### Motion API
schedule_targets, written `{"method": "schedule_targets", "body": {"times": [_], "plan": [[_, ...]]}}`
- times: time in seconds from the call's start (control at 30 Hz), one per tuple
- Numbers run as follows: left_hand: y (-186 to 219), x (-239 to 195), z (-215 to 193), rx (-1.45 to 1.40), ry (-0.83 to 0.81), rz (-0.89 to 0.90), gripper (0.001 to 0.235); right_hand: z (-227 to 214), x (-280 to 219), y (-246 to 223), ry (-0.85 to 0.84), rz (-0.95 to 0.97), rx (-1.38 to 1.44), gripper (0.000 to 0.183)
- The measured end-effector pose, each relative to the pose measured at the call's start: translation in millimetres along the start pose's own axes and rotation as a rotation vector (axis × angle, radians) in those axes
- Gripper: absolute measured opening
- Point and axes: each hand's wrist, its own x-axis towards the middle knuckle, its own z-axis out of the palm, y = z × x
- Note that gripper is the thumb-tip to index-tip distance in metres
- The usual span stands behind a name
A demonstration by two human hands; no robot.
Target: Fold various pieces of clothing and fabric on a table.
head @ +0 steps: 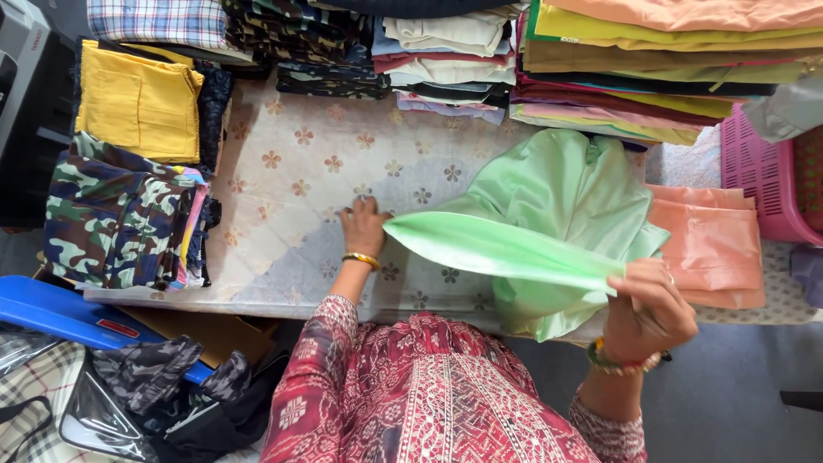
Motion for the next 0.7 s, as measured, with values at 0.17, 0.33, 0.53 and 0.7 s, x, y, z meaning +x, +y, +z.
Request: {"method": "schedule_targets", "body": {"times": [0.17, 0.33, 0.53, 0.7], "plan": [[-26, 32, -1, -0.239, -0.247, -0.287, 0.025, -2, 10, -38, -0.314, 0.006, 0.272, 0.011], [-43, 51, -3, -0.465, -0.236, -0.546, 0.032, 12, 12, -59, -0.705, 0.043, 0.542, 0.008], [-51, 49, 2, -0.715, -0.439, -0.681, 0.045, 4, 13, -60, -0.695, 0.064, 0.451, 0.008], [-46, 48, -22, -0.766, -0.402, -0.804, 0.038, -12, 1, -48, -0.527, 0.136, 0.472, 0.013]]}}
